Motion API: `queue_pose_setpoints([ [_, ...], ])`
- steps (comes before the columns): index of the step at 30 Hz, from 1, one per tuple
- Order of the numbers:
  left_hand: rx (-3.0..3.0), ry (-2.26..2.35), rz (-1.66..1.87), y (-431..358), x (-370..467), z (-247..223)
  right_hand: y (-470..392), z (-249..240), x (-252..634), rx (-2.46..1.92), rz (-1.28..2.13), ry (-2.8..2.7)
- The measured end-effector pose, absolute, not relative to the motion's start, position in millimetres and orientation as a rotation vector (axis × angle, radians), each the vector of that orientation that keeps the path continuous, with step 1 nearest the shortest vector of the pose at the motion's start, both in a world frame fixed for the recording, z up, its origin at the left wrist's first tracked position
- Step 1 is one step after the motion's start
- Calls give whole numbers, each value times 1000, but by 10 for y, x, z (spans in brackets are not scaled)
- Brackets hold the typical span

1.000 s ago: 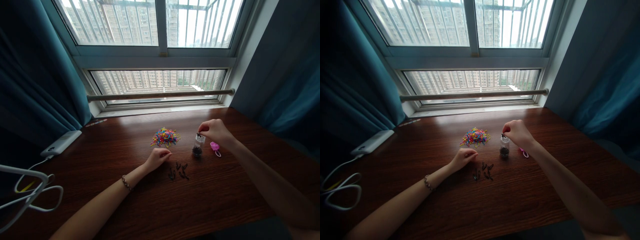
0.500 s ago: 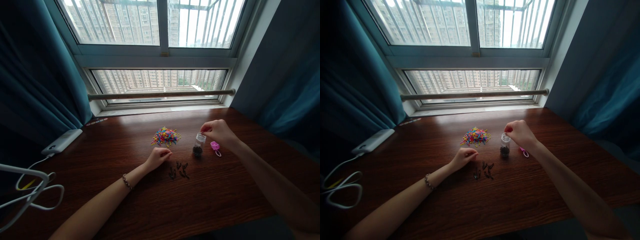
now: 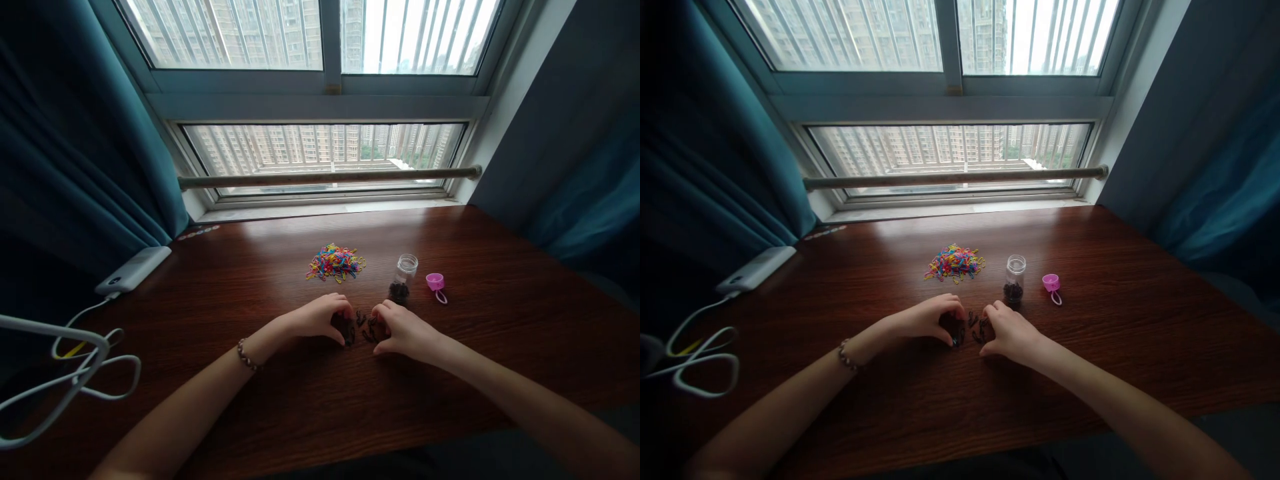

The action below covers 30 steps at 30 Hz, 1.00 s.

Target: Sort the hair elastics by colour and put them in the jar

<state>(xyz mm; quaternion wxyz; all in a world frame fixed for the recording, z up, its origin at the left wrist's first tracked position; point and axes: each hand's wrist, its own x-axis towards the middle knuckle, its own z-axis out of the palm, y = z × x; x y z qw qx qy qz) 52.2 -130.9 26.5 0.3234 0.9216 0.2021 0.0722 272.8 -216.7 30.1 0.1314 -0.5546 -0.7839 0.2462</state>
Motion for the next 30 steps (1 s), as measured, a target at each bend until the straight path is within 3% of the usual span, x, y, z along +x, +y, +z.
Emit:
queue_pose_setpoints([
  [24,2526,434,265,-1396,620,94,-2091,162,2553,-1479,520,-2437],
  [30,2617,355,265,-1378,625,78,-2148,547,2661,-1515,358,-2397],
])
